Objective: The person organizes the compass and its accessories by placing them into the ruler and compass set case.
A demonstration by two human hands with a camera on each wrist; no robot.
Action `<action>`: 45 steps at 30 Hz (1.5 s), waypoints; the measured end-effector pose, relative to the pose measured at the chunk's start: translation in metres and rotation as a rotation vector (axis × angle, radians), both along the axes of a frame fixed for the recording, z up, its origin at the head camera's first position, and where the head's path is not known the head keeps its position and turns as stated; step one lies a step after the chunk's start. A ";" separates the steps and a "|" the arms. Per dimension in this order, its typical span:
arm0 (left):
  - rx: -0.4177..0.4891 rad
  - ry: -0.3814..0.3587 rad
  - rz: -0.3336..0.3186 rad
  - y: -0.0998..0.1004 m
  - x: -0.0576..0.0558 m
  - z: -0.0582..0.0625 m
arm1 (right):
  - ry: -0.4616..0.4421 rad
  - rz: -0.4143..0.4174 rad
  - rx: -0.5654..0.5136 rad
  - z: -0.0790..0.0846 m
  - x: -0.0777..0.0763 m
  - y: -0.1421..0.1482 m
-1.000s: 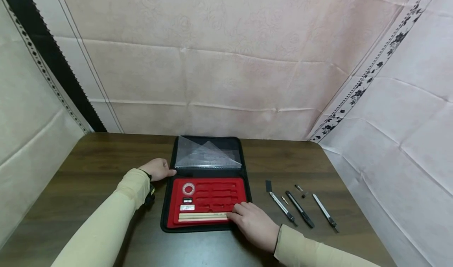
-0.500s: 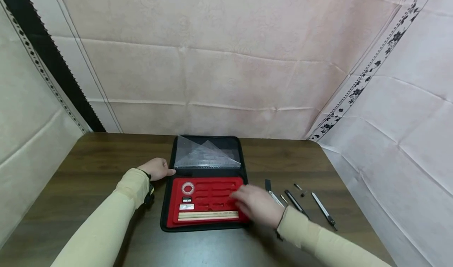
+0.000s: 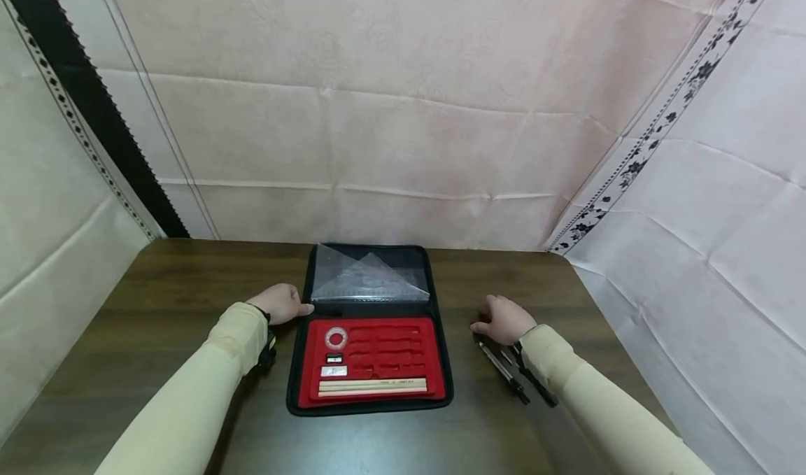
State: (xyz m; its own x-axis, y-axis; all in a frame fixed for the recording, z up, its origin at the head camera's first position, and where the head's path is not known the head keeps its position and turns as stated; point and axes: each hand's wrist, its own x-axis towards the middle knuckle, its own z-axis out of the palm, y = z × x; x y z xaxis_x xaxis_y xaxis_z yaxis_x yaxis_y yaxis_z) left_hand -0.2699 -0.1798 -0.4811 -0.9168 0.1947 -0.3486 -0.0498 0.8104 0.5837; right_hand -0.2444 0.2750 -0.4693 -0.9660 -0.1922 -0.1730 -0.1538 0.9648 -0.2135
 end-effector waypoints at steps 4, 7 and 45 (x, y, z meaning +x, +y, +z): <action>0.011 0.000 -0.002 -0.001 -0.002 0.001 | -0.028 -0.069 -0.040 0.000 0.000 -0.002; 0.019 0.003 -0.012 -0.003 -0.002 0.001 | -0.074 -0.098 -0.056 0.000 0.002 -0.005; -0.001 -0.004 0.038 0.004 0.002 0.001 | 0.087 -0.095 -0.505 0.009 -0.127 -0.100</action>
